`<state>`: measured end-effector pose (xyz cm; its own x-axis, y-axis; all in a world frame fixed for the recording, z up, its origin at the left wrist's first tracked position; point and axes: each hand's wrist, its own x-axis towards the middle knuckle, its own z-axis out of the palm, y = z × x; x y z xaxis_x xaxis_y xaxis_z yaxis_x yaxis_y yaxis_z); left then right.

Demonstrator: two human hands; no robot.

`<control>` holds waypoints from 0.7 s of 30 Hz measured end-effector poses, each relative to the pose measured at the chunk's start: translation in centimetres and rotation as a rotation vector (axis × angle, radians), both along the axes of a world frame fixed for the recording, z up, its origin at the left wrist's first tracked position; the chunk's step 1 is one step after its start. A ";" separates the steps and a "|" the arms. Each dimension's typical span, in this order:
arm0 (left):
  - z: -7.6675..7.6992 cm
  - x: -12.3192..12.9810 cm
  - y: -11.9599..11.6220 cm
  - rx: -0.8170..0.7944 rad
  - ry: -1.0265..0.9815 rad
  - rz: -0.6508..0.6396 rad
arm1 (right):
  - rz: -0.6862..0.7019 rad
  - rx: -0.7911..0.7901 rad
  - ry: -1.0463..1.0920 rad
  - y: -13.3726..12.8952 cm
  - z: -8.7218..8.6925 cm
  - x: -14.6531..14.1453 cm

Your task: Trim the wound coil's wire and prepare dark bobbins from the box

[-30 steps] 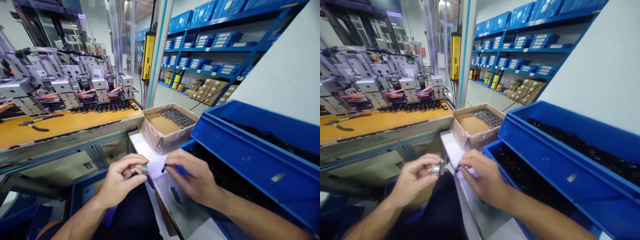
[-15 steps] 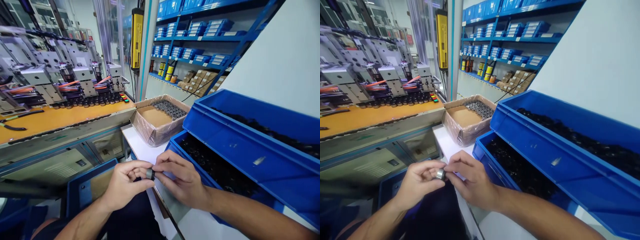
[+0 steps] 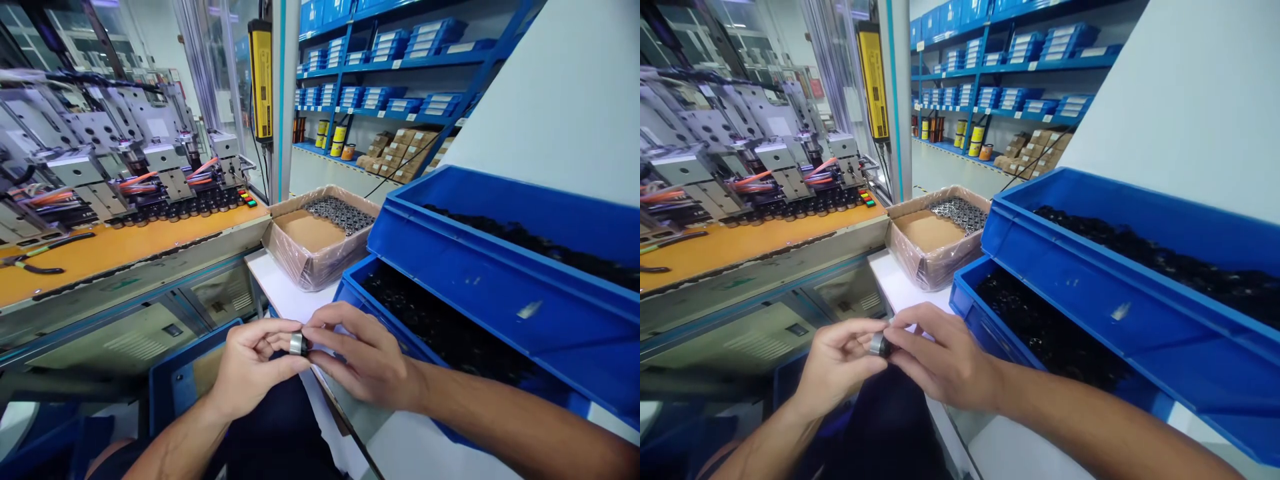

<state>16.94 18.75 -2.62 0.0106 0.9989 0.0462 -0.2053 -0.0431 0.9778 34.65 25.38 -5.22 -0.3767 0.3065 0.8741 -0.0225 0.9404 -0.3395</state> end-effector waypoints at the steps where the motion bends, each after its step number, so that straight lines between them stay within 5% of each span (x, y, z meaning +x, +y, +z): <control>1: 0.0 0.0 0.0 -0.002 -0.007 -0.001 | -0.002 0.011 -0.003 0.0 0.0 0.0; 11: 0.4 0.0 -0.1 -0.115 -0.105 -0.060 | -0.026 0.110 -0.030 -0.1 -0.1 0.0; 16: -0.6 1.4 -0.5 -0.103 -0.161 0.037 | -0.103 0.293 -0.102 0.0 -0.3 0.3; 21: -1.1 1.7 -0.5 0.071 -0.105 0.110 | -0.244 0.315 -0.163 -0.7 -2.9 2.3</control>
<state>18.66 18.22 -3.67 -0.1071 0.9879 0.1117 -0.2961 -0.1390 0.9450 36.95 24.70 -8.17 -0.4671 0.1314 0.8744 0.2431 0.9699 -0.0159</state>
